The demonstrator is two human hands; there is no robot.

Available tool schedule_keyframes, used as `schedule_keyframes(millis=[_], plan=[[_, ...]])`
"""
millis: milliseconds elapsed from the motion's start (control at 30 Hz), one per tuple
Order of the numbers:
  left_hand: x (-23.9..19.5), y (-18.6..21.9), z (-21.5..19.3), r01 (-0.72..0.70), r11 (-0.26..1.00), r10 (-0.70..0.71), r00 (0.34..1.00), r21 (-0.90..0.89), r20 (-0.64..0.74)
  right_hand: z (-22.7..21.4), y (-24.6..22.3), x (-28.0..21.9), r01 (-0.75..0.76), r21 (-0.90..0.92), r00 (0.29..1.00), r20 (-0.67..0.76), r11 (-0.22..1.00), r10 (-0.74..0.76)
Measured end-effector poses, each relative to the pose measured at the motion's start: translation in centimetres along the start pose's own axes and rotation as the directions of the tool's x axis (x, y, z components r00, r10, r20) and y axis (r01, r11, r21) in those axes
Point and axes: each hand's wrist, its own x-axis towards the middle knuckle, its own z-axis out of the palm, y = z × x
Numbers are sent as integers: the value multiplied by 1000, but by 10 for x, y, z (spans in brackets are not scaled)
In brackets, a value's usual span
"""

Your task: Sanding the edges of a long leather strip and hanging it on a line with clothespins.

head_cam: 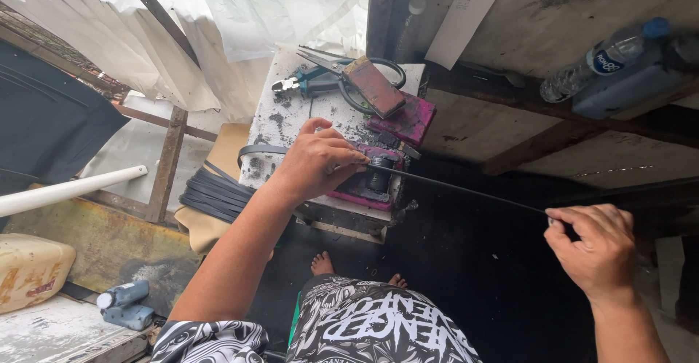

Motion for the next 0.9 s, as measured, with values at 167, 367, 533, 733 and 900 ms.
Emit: schedule_keyframes(millis=[167,367,533,733,900], plan=[[0,1,0,16,1000,-16,1000,-7,-2,-14,30,-33,-80,-94,996,22,992,83],[2,3,-2,34,999,-34,999,-14,16,-30,67,-72,-167,-204,983,34,965,178],[3,4,-2,60,998,-59,998,-16,32,-38,109,-115,-216,-291,973,16,932,231],[2,3,-1,91,996,-90,994,-2,56,-51,147,-155,-317,-355,936,34,880,351],[3,5,-1,123,992,-124,989,14,77,-54,182,-184,-480,-155,872,22,864,489]])
